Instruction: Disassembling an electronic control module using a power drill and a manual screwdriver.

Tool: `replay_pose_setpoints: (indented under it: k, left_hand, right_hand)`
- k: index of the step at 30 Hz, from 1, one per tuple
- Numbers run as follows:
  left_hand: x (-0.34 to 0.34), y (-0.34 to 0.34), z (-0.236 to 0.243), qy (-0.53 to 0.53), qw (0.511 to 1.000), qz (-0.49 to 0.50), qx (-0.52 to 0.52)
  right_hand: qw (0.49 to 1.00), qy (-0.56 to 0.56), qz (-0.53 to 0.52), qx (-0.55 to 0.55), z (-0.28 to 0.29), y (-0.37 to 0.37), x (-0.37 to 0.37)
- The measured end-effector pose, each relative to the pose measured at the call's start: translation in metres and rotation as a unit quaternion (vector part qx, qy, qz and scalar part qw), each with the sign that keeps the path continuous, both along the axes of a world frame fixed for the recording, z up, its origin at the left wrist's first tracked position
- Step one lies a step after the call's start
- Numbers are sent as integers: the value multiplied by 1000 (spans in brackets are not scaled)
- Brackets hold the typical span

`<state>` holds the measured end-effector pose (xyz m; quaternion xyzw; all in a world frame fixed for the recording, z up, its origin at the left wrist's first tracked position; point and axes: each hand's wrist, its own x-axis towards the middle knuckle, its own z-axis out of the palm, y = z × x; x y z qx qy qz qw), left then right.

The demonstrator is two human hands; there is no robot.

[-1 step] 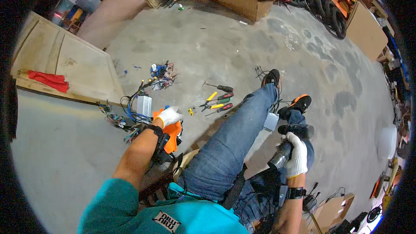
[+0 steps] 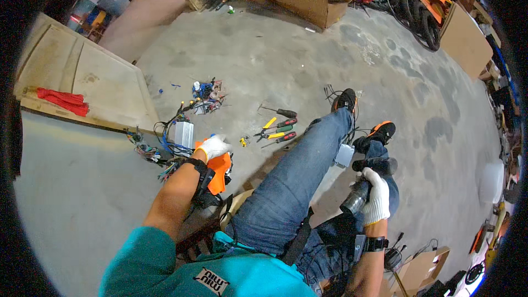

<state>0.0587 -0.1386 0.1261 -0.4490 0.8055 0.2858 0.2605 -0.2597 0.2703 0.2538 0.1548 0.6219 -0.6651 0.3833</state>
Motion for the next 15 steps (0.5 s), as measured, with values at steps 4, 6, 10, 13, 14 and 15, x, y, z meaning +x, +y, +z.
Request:
replay_pose_setpoints:
  k: [4, 6, 10, 13, 14, 15]
  left_hand:
    - [12, -16, 24, 169, 962, 189, 104]
    - [0, -25, 61, 263, 944, 194, 47]
    - [-39, -38, 165, 403, 893, 200, 17]
    - [-56, -19, 247, 485, 852, 192, 35]
    - [-51, -21, 259, 507, 842, 179, 37]
    - [-55, -13, 272, 519, 835, 178, 38]
  right_hand:
    - [996, 27, 84, 27, -1, -12, -2]
    - [987, 70, 138, 41, -3, -19, -8]
    - [953, 178, 229, 90, -19, -51, -27]
    - [922, 204, 287, 161, -25, -82, -30]
    - [910, 198, 321, 174, -19, -97, -26]
    - [921, 168, 318, 152, -23, -103, -27]
